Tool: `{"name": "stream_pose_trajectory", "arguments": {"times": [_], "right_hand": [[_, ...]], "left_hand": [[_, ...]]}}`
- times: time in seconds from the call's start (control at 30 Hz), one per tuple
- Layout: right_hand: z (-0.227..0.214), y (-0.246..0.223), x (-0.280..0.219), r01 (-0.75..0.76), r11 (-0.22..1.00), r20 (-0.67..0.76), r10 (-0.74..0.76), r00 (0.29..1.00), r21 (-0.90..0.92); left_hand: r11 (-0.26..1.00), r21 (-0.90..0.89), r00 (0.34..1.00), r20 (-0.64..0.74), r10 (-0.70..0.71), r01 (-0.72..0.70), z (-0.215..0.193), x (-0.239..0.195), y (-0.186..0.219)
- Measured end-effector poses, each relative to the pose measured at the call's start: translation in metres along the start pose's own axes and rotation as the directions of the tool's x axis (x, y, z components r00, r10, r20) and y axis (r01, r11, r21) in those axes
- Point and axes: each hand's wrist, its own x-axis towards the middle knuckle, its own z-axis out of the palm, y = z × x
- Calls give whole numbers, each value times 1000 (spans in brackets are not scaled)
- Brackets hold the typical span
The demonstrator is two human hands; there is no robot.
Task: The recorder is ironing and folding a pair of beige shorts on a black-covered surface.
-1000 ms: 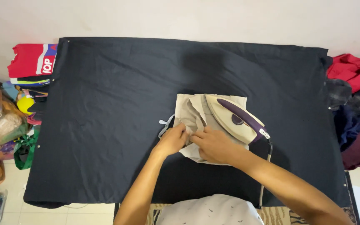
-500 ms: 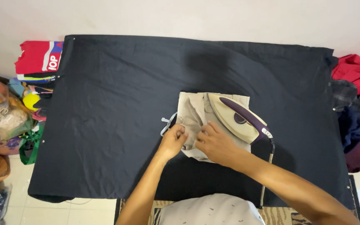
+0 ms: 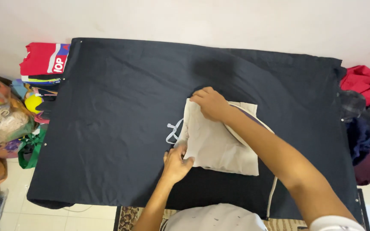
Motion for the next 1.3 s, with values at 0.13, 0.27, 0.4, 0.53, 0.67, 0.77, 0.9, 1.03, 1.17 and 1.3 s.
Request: {"name": "stream_pose_trajectory", "arguments": {"times": [0.13, 0.27, 0.4, 0.53, 0.67, 0.77, 0.9, 1.03, 1.17, 1.3], "right_hand": [[10, 11, 45, 69, 997, 136, -65, 989, -23], [11, 20, 70, 68, 993, 448, -18, 894, -95], [2, 38, 83, 13, 992, 535, 55, 843, -122], [21, 56, 84, -70, 997, 504, 45, 863, 31], [34, 49, 88, -212, 977, 549, 180, 816, -4], [41, 40, 86, -276, 961, 490, 242, 837, -4], [3, 51, 77, -254, 962, 403, 195, 894, 99], [-90, 39, 15, -402, 911, 283, 362, 888, 94], [-136, 11, -54, -582, 797, 373, 596, 711, -164], [-114, -3, -107, -736, 677, 539, 623, 567, -8]], "left_hand": [[995, 100, 1000, -2, -30, 30, 9, -3, -1], [1000, -14, 995, -103, -11, 10, 12, -8, -4], [986, -2, 982, -91, -164, 164, 9, -16, -5], [1000, 12, 950, -312, -12, 16, 18, -22, -10], [982, 128, 945, -314, -90, 136, 19, -22, -16], [989, 109, 952, -300, -60, 96, 15, -22, -18], [985, 147, 968, -246, -52, 90, -4, -26, -11], [984, 156, 973, -226, -47, 84, 3, -26, -41], [873, -298, 914, -5, -405, 385, 20, -16, -36], [896, -441, 975, -173, -141, 52, 36, -18, -43]]}}
